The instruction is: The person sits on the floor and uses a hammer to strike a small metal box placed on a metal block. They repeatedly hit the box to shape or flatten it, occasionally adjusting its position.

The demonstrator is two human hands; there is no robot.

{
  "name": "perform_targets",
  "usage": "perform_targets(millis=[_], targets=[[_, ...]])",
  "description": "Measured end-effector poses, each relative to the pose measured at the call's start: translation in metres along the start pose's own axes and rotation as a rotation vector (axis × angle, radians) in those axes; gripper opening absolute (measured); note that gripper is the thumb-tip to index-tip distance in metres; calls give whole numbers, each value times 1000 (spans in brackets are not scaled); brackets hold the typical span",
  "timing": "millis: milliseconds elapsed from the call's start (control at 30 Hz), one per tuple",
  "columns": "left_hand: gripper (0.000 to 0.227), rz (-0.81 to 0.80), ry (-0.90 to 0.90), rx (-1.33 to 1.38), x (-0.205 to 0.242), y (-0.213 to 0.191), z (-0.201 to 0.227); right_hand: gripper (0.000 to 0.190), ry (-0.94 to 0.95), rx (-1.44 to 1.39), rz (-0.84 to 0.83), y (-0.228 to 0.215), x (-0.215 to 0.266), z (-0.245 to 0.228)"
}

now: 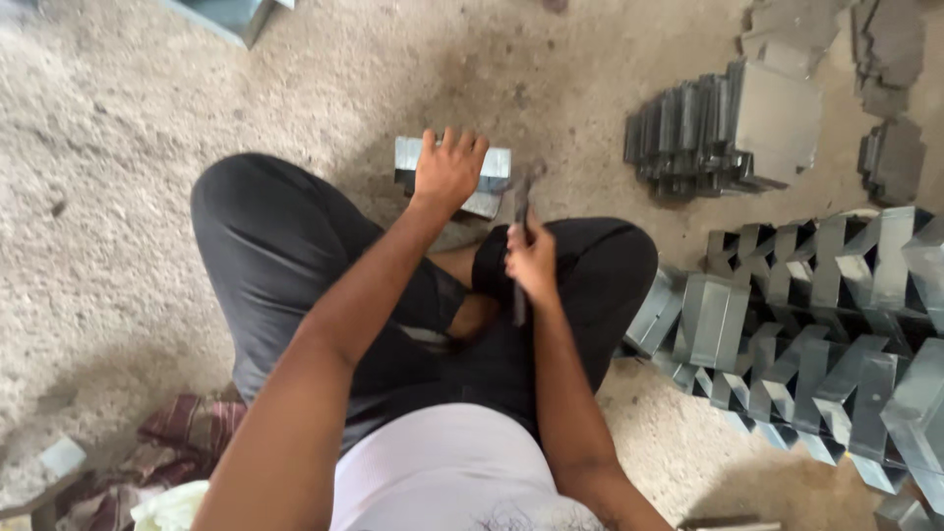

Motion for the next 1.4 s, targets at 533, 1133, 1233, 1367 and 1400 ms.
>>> perform_targets(millis=[533,1133,1233,1367,1400], targets=[[62,406,-386,892,51,92,-17,59,-756,-75,11,18,136,-200],[47,300,-471,907,46,76,-17,59,-515,116,177,44,93,-213],[48,290,-478,896,42,69,-17,51,-1097,657,204,66,90,-226],[58,401,-382,1000,45,54,-8,57,-843,774,-191,69,66,-218],[56,342,-415,969,41,55,-11,55,-830,745,-177,63,66,-221]])
Point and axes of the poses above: each hand's wrist, its own x-axis away from the middle knuckle, its own y-axis out of the palm, z = x × y, the point moved 4 cm from there along -x, towards the middle knuckle, and after that the axes turned 3 degrees about -z, right-handed, at the moved point
